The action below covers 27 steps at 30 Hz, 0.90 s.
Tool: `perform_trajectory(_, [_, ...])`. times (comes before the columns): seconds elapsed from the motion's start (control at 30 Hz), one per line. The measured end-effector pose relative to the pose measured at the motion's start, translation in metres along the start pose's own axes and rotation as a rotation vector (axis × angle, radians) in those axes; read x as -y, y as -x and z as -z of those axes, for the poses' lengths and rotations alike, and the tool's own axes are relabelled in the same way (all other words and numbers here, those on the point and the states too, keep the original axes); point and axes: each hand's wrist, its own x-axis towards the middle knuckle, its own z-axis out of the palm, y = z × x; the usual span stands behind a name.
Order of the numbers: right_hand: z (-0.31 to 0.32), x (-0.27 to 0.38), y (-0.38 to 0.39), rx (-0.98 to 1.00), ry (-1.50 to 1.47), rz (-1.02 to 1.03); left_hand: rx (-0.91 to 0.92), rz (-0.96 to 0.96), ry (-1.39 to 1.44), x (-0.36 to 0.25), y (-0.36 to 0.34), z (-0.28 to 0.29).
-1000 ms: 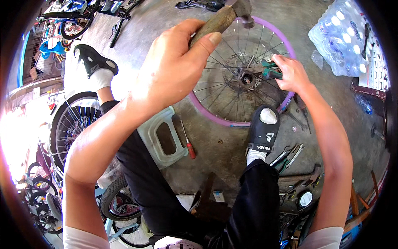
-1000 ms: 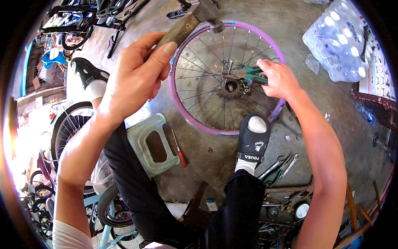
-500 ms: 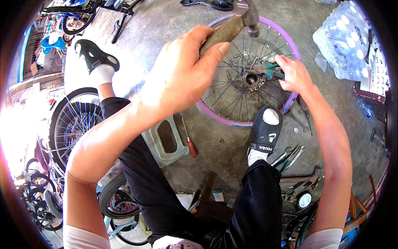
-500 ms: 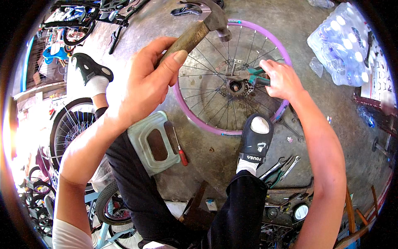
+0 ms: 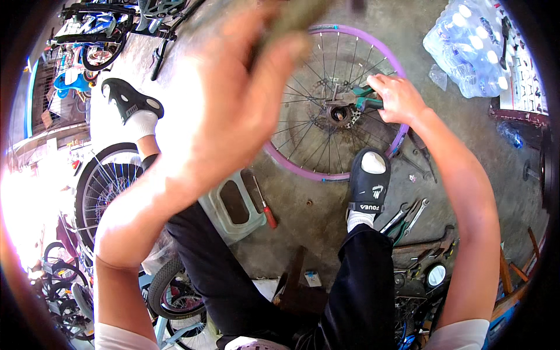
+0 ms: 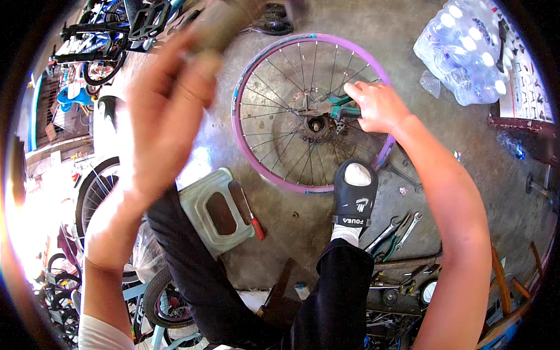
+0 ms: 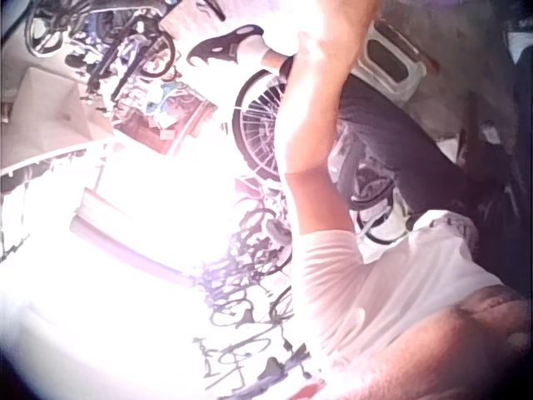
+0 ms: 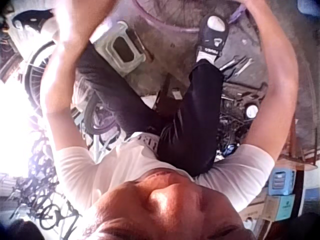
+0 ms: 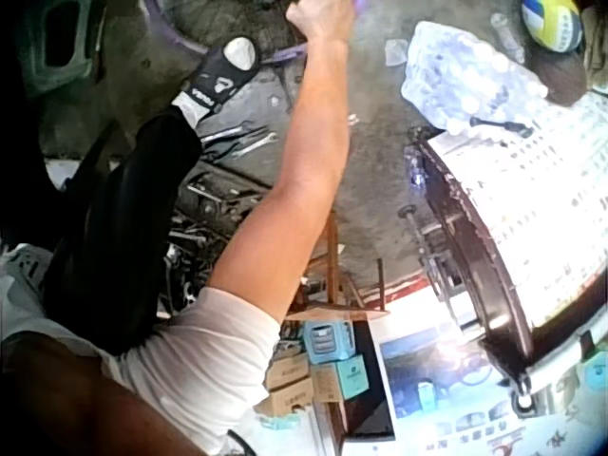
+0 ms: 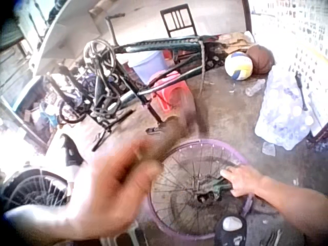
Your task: The person uses a pair of pliers and a hammer to strike the axle of a bicycle wheel while sitting on the floor.
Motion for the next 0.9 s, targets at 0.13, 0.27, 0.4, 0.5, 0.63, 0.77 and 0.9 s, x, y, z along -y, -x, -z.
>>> perform_trajectory(0.13, [0.006, 0.005, -0.003, -0.016, 0.025, 0.032, -0.214, -0.11, 0.008, -0.011, -0.01, 0.01])
perform_trajectory(0.27, [0.003, 0.008, -0.013, -0.033, 0.036, 0.08, 0.404, 0.126, -0.384, 0.048, 0.053, -0.027])
perform_trajectory(0.4, [0.001, 0.002, -0.012, -0.001, 0.045, 0.063, 0.343, 0.27, -0.24, 0.04, 0.039, -0.023])
perform_trajectory(0.5, [-0.001, 0.003, -0.004, -0.02, 0.023, 0.04, 0.214, 0.129, -0.237, 0.024, 0.025, -0.012])
perform_trajectory(0.63, [0.0, 0.0, -0.003, 0.005, 0.016, 0.025, -0.2, -0.076, -0.12, -0.011, -0.03, 0.035])
perform_trajectory(0.77, [0.003, 0.003, -0.008, 0.013, 0.009, 0.036, -0.227, -0.172, -0.505, -0.004, -0.013, 0.027])
perform_trajectory(0.9, [-0.001, 0.009, -0.013, -0.027, 0.014, 0.137, 0.424, 0.206, -0.41, 0.054, 0.042, -0.023])
